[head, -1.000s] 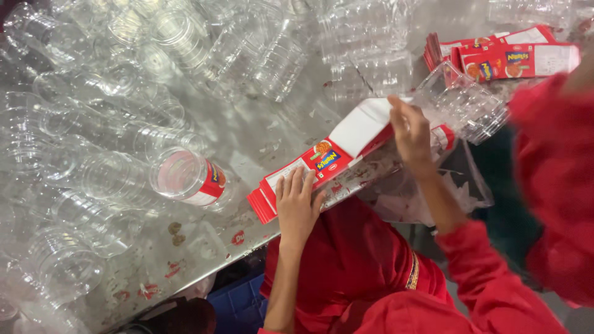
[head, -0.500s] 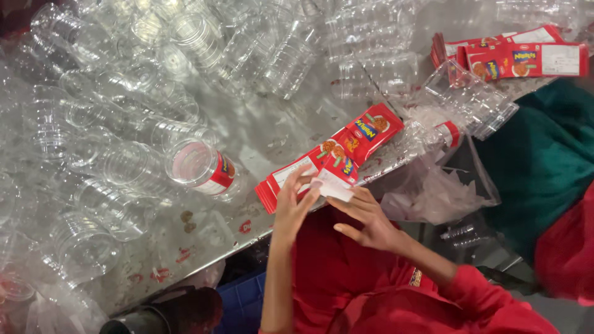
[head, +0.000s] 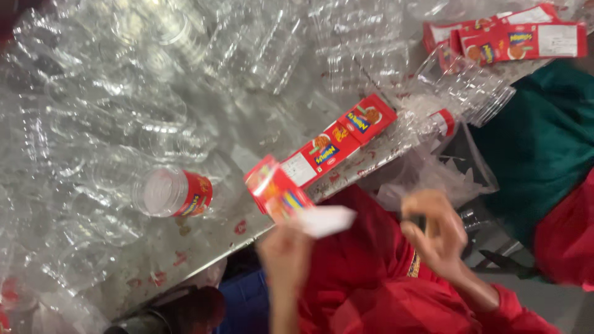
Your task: The person applies labels to plastic jars by hand and folds additional paper labels at a workstation.
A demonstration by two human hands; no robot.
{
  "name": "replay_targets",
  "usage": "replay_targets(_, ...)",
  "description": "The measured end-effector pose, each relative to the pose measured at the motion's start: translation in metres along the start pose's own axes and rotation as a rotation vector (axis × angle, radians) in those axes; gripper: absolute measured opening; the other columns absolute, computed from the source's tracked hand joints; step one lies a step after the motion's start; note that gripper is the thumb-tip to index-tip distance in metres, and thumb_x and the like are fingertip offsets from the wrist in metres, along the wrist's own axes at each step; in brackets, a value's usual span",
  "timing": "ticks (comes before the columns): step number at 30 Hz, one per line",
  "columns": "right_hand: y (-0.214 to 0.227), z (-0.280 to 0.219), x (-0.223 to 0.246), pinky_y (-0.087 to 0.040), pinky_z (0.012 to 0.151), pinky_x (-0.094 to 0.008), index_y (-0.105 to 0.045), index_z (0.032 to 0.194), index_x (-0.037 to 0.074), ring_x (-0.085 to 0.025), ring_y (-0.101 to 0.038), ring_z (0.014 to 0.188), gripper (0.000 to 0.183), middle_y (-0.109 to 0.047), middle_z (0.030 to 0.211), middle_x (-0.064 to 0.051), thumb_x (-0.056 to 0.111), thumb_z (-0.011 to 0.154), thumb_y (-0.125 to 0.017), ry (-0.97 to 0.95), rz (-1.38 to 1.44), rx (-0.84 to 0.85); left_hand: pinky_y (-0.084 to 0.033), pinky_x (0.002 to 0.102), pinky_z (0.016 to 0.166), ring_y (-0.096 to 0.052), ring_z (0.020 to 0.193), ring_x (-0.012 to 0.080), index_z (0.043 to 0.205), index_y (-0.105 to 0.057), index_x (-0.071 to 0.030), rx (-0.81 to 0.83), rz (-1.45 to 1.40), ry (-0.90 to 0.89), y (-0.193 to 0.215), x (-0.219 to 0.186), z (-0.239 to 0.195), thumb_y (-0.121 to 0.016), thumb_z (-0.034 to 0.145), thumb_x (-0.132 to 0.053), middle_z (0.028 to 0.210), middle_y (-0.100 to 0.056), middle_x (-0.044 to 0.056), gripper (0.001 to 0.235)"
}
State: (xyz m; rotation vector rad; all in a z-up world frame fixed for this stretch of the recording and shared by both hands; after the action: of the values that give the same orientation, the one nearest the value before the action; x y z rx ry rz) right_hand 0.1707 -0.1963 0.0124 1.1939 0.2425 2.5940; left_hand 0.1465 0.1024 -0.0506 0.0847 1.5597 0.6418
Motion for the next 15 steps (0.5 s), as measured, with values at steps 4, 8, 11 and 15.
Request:
replay_targets(4,-0.002,-0.013,0.049,-0.061,0.069,-0.028,-0.073,0.109,0.002,-0.02,-0.075,0.081,0.025,-0.073,0.096,-0.009,0.003,0.084,-0.077,0.035,0.19,0.293,-0.055,0.032,0.068,-0.073,0.071,0.0221,0.092,-0.076,-0.003,0.171,-0.23,-0.189,-0.029,-0.085,-0.064,-0.078,0.085,-0.005,0.082,-0.076,0.008,0.007)
replay_targets(8,-0.019,-0.011,0.051,-0.057,0.068,-0.029,-0.074,0.108,0.002,-0.021,-0.072,0.083,0.026,-0.072,0.098,-0.009,0.001,0.082,-0.076,-0.099,0.066,0.482,-0.052,0.034,0.067,-0.068,0.071,0.0255,0.094,-0.073,-0.001,0.272,-0.273,-0.197,-0.034,-0.101,-0.083,-0.079,0.082,-0.003,0.082,-0.074,0.01,0.014)
replay_targets(11,-0.021,-0.019,0.056,-0.056,0.067,-0.029,-0.075,0.108,0.003,-0.02,-0.072,0.08,0.027,-0.072,0.095,-0.008,0.01,0.082,-0.078,-0.079,0.096,0.521,-0.052,0.035,0.068,-0.067,0.072,0.0263,0.094,-0.071,-0.002,0.273,-0.195,-0.268,-0.033,-0.107,-0.099,-0.077,0.082,0.001,0.082,-0.072,0.009,0.013)
replay_targets(15,-0.017,-0.041,0.058,-0.055,0.068,-0.03,-0.071,0.103,0.001,-0.02,-0.07,0.082,0.027,-0.071,0.095,-0.009,0.026,0.092,-0.074,0.135,0.064,0.437,-0.052,0.034,0.068,-0.066,0.075,0.026,0.091,-0.068,-0.004,0.305,-0.125,-0.386,-0.04,-0.111,-0.112,-0.073,0.079,0.007,0.083,-0.07,0.008,0.016)
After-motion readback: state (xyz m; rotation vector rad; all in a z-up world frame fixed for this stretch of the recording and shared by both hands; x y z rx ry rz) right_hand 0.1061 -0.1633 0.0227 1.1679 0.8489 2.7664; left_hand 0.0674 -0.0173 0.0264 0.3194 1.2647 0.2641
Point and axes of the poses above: each hand's wrist, its own z-axis towards the middle knuckle, its own y-axis out of the back of the hand, x = y × z, the point moved 6 cm from there along z, towards the middle knuckle
